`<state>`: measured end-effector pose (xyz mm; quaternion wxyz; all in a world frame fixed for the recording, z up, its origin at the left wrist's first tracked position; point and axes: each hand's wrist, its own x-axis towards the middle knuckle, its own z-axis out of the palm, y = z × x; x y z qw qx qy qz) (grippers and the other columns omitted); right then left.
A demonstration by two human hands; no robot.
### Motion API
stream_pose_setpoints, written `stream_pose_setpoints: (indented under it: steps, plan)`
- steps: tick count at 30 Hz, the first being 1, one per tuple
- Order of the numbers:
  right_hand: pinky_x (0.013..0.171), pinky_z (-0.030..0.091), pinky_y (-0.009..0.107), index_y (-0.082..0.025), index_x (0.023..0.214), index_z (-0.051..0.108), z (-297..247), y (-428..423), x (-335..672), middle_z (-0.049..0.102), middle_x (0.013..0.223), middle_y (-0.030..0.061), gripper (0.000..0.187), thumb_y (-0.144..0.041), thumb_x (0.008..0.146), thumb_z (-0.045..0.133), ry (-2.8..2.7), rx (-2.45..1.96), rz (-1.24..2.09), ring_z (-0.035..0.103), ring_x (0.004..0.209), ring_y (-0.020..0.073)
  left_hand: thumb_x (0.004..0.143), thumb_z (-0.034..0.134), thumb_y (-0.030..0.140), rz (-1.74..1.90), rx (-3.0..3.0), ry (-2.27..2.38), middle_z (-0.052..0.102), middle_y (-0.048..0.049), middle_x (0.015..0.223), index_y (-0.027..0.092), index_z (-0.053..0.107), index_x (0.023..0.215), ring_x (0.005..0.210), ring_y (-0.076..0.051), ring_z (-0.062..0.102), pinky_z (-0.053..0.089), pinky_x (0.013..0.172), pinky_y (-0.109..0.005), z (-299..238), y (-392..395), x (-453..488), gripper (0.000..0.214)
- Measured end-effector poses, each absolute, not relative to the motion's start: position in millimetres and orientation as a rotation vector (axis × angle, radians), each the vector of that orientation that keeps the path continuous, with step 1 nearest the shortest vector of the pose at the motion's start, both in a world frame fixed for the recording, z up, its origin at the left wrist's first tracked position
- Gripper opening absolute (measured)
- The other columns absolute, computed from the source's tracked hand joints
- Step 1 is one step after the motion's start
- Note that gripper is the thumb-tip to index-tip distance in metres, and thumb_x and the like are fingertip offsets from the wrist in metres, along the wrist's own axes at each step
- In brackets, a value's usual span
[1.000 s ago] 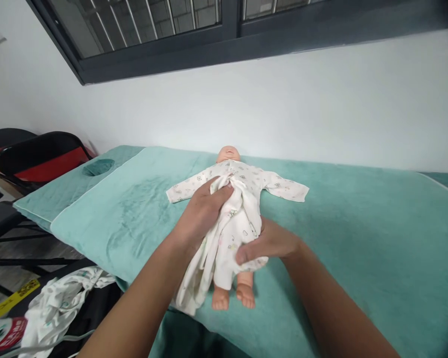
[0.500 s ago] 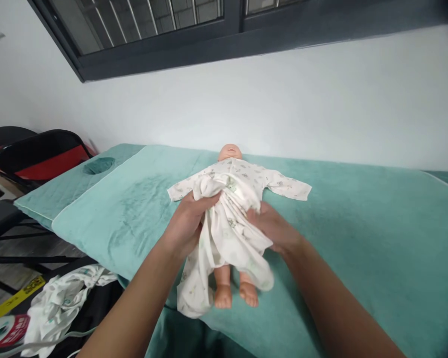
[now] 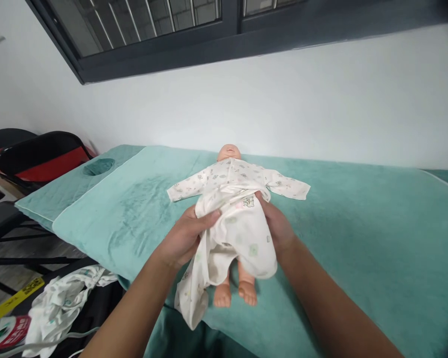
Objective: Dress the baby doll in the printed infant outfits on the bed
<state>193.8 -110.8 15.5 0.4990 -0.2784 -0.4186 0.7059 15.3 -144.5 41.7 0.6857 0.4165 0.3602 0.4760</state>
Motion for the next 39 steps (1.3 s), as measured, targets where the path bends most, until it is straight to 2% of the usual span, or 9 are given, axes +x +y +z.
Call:
stream_pose_setpoints:
  steps: [3, 7, 13, 18, 23, 29, 33, 36, 39]
  plan:
    - [0.081, 0.056, 0.038, -0.016, 0.124, 0.062, 7, -114, 195, 0.074, 0.096, 0.0094, 0.068, -0.059, 0.072, 0.073, -1.025, -0.561, 1.871, 0.070, 0.092, 0.0262, 0.084, 0.067, 0.043, 1.281, 0.815, 0.848, 0.073, -0.0098, 0.107, 0.020, 0.056, 0.133, 0.094, -0.026, 0.070, 0.052, 0.088, -0.038, 43, -148, 25, 0.056]
    - [0.072, 0.057, 0.034, -0.012, 0.114, 0.068, -1, -115, 201, 0.075, 0.089, 0.0104, 0.073, -0.050, 0.055, 0.087, -1.228, -0.381, 2.101, 0.071, 0.084, 0.0265, 0.086, 0.060, 0.054, 1.288, 0.781, 0.931, 0.073, -0.0115, 0.103, 0.018, 0.053, 0.135, 0.092, -0.028, 0.070, 0.055, 0.083, -0.039, 52, -154, 37, 0.061]
    - [0.072, 0.058, 0.037, -0.008, 0.105, 0.071, 4, -114, 211, 0.074, 0.082, 0.0106, 0.052, -0.037, 0.064, 0.084, -1.630, -0.297, 2.329, 0.072, 0.077, 0.0252, 0.085, 0.064, 0.048, 1.140, 0.814, 0.967, 0.073, -0.0105, 0.103, 0.019, 0.056, 0.131, 0.087, -0.026, 0.071, 0.055, 0.077, -0.036, 56, -162, 40, 0.055]
    - [0.083, 0.057, 0.039, -0.013, 0.106, 0.072, -3, -112, 209, 0.074, 0.090, 0.0106, 0.053, -0.048, 0.068, 0.081, -1.260, -0.362, 2.009, 0.071, 0.090, 0.0260, 0.082, 0.070, 0.044, 0.907, 0.955, 0.956, 0.072, -0.0125, 0.109, 0.017, 0.061, 0.127, 0.093, -0.026, 0.069, 0.054, 0.078, -0.033, 47, -163, 15, 0.053]
    - [0.089, 0.054, 0.044, -0.013, 0.110, 0.070, 3, -125, 205, 0.073, 0.100, 0.0138, 0.061, -0.051, 0.064, 0.082, -1.074, -0.437, 2.039, 0.067, 0.103, 0.0304, 0.073, 0.080, 0.027, 0.614, 1.036, 0.855, 0.071, -0.0128, 0.110, 0.017, 0.064, 0.125, 0.100, -0.029, 0.067, 0.052, 0.087, -0.038, 49, -176, -5, 0.055]
    - [0.095, 0.051, 0.046, -0.017, 0.131, 0.059, -2, -203, 215, 0.071, 0.109, 0.0142, 0.069, -0.034, 0.068, 0.082, -1.044, -0.606, 2.176, 0.066, 0.108, 0.0309, 0.083, 0.070, 0.032, 0.726, 0.979, 0.933, 0.070, -0.0105, 0.114, 0.021, 0.061, 0.128, 0.099, -0.027, 0.067, 0.052, 0.088, -0.038, 47, -210, 2, 0.047]
    - [0.096, 0.050, 0.046, -0.022, 0.128, 0.062, -22, -260, 219, 0.072, 0.107, 0.0113, 0.063, -0.046, 0.071, 0.078, -0.799, -0.819, 2.162, 0.067, 0.105, 0.0320, 0.088, 0.061, 0.035, 0.626, 1.191, 1.041, 0.070, -0.0051, 0.112, 0.024, 0.062, 0.124, 0.100, -0.023, 0.064, 0.050, 0.086, -0.032, 44, -233, 12, 0.037]
    - [0.098, 0.048, 0.046, -0.019, 0.119, 0.067, -36, -272, 224, 0.072, 0.111, 0.0113, 0.056, -0.052, 0.075, 0.073, -0.860, -1.066, 1.936, 0.065, 0.108, 0.0325, 0.093, 0.050, 0.034, 0.579, 1.349, 1.149, 0.070, -0.0039, 0.106, 0.024, 0.062, 0.119, 0.095, -0.022, 0.063, 0.049, 0.080, -0.031, 40, -239, 21, 0.030]
    - [0.101, 0.046, 0.047, -0.020, 0.114, 0.070, -40, -258, 230, 0.070, 0.116, 0.0102, 0.051, -0.054, 0.076, 0.070, -1.068, -1.362, 1.557, 0.062, 0.113, 0.0345, 0.091, 0.047, 0.029, 0.597, 1.594, 1.305, 0.067, -0.0064, 0.108, 0.022, 0.064, 0.108, 0.099, -0.024, 0.060, 0.046, 0.086, -0.032, 37, -231, 29, 0.025]
